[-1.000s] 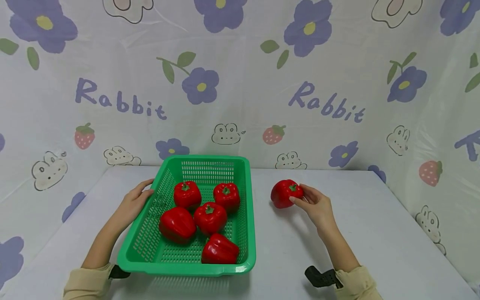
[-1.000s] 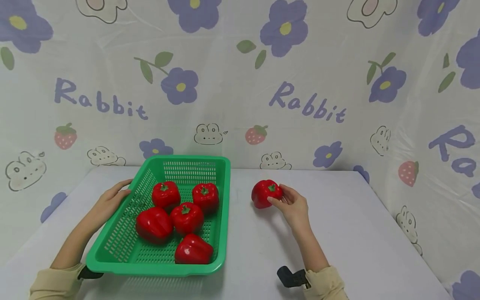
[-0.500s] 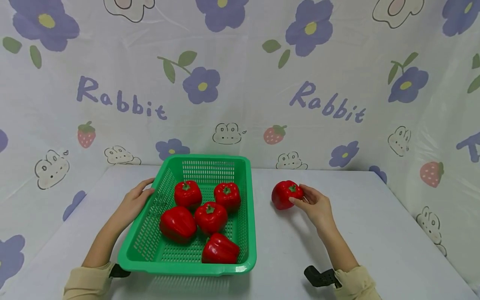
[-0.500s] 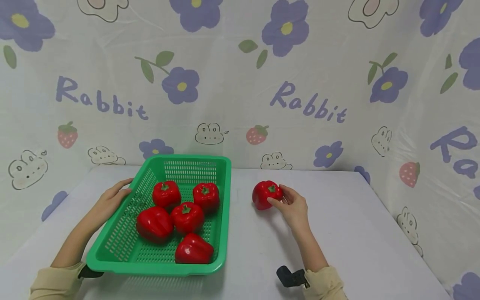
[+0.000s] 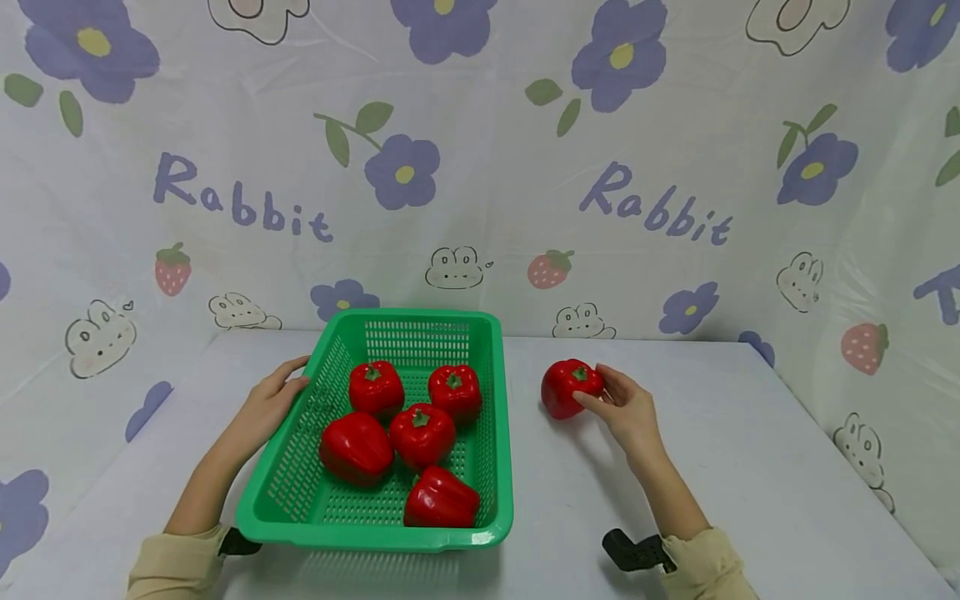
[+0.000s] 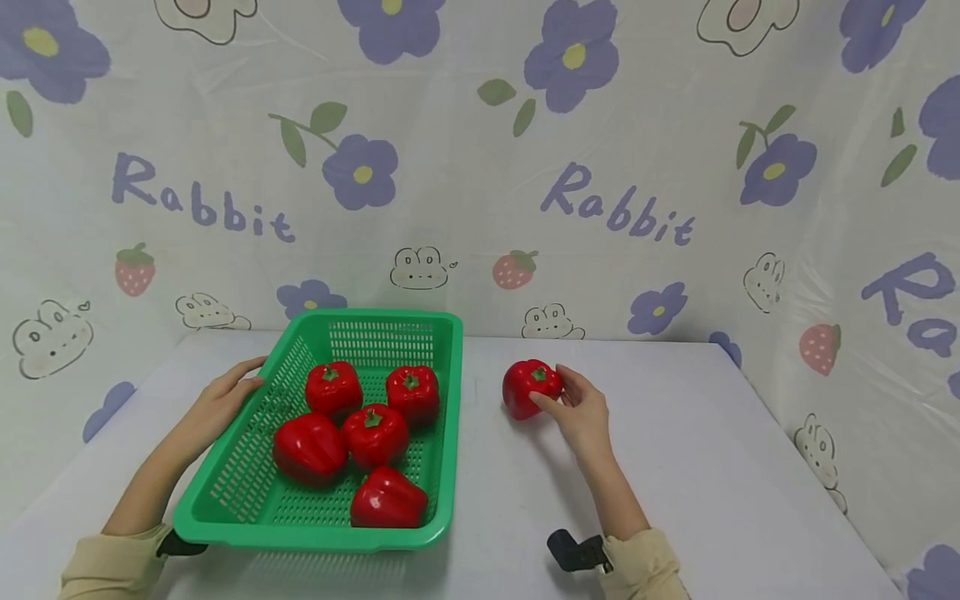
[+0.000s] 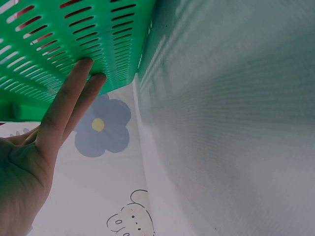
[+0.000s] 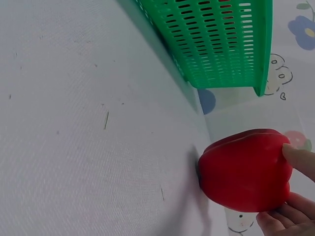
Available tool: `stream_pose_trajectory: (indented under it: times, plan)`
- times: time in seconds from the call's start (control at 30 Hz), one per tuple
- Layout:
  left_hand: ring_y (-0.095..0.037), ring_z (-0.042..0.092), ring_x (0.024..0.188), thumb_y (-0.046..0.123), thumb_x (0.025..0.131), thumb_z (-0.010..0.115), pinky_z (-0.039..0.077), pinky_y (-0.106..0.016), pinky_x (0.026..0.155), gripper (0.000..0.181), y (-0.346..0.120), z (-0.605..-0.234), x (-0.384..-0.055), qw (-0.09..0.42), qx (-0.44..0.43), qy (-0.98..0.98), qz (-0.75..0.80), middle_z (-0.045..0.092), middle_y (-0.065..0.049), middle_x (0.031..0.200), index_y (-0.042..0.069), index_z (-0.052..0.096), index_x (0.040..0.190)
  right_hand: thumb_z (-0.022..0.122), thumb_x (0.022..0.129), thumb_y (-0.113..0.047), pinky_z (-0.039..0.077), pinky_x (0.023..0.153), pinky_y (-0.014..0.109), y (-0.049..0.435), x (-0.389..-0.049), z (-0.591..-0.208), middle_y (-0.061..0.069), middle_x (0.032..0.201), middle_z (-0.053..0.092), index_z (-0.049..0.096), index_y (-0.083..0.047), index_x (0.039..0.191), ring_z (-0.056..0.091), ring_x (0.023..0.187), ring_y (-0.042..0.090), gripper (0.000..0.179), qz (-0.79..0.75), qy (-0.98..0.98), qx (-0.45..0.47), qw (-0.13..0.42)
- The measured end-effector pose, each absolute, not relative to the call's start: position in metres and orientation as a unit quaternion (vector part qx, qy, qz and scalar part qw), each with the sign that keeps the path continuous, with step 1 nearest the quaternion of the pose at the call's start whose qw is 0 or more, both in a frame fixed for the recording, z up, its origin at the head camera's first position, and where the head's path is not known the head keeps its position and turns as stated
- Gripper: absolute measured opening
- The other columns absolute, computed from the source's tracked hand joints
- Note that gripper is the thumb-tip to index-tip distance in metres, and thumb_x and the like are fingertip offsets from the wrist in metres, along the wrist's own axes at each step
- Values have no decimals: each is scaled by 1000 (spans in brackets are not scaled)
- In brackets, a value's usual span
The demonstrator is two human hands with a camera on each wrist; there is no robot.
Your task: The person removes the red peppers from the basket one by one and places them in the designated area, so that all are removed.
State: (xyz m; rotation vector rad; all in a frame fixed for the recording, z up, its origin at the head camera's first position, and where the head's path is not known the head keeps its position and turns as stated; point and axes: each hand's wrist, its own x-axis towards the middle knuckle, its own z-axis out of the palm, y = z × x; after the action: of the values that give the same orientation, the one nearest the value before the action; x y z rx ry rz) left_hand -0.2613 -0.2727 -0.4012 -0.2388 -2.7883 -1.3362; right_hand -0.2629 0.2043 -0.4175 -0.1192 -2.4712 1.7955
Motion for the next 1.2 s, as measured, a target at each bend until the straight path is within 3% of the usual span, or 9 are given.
stream_pose_trajectory:
  times: [1.2]
  plan:
    - [-13,64,82,33,106,34,52,-31,74,53,-273,-401,-259,18,-74,-898,-434,65,-26,118,6,32,151,68,92,-29,36,112,38,202,-261,-417,14,154,40,38,-7,150,37,144,30,69,577,-816,-30,26]
